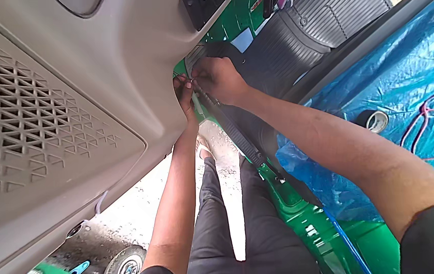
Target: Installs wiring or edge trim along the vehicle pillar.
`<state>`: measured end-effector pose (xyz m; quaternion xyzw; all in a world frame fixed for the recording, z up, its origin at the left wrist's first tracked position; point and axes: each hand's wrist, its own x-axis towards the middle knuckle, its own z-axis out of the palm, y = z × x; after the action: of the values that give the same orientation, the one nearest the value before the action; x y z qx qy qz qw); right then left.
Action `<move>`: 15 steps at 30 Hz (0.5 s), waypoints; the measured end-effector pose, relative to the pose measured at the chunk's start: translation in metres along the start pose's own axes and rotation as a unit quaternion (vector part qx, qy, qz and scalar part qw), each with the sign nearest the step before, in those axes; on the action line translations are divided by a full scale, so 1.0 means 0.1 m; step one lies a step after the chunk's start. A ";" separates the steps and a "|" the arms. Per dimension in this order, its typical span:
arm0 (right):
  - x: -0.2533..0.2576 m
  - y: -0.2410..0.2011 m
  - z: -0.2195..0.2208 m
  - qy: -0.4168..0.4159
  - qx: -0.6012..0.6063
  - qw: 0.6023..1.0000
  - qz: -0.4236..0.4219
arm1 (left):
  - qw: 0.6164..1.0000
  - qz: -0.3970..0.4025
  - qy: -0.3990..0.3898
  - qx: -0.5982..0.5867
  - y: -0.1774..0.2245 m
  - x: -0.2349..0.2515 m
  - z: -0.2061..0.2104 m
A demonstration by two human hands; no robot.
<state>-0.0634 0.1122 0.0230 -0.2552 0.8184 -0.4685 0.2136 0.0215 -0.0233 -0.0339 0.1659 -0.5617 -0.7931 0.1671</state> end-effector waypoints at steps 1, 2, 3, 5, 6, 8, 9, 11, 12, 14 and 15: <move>0.00 0.01 0.01 0.005 0.002 1.000 -0.007 | 1.000 -0.001 -0.001 -0.002 0.00 0.00 0.00; 0.00 0.02 0.02 0.005 0.006 1.000 -0.010 | 1.000 -0.001 -0.002 -0.003 0.00 0.00 -0.01; 0.00 0.02 0.02 0.004 0.011 1.000 -0.012 | 1.000 0.003 -0.004 -0.005 -0.03 0.01 -0.03; -0.01 0.02 0.02 0.008 0.014 1.000 -0.020 | 1.000 0.014 -0.005 -0.006 -0.06 0.03 -0.04; -0.01 0.01 0.02 0.013 0.015 1.000 -0.024 | 1.000 0.015 -0.004 -0.006 -0.05 0.02 -0.03; -0.02 0.01 0.04 0.026 0.018 0.999 -0.032 | 1.000 0.010 -0.006 -0.002 -0.01 0.00 0.00; -0.03 0.02 0.06 0.034 0.019 0.999 -0.036 | 1.000 0.009 -0.007 0.004 0.02 0.00 0.02; -0.04 0.01 0.12 0.046 0.015 0.998 -0.035 | 1.000 0.018 -0.017 0.011 0.03 -0.01 0.02; -0.05 0.00 0.14 0.049 0.009 0.998 -0.030 | 0.999 0.030 -0.026 0.008 0.01 0.00 0.00; -0.06 -0.02 0.16 0.053 0.005 0.999 -0.011 | 0.997 0.056 -0.045 -0.008 -0.04 0.02 -0.02; -0.06 -0.03 0.17 0.054 0.009 0.999 0.004 | 0.997 0.061 -0.052 -0.012 -0.04 0.02 -0.03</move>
<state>-0.0479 0.1034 0.0178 -0.2241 0.8256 -0.4878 0.1737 0.0210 -0.0250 -0.0389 0.0883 -0.5694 -0.7955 0.1875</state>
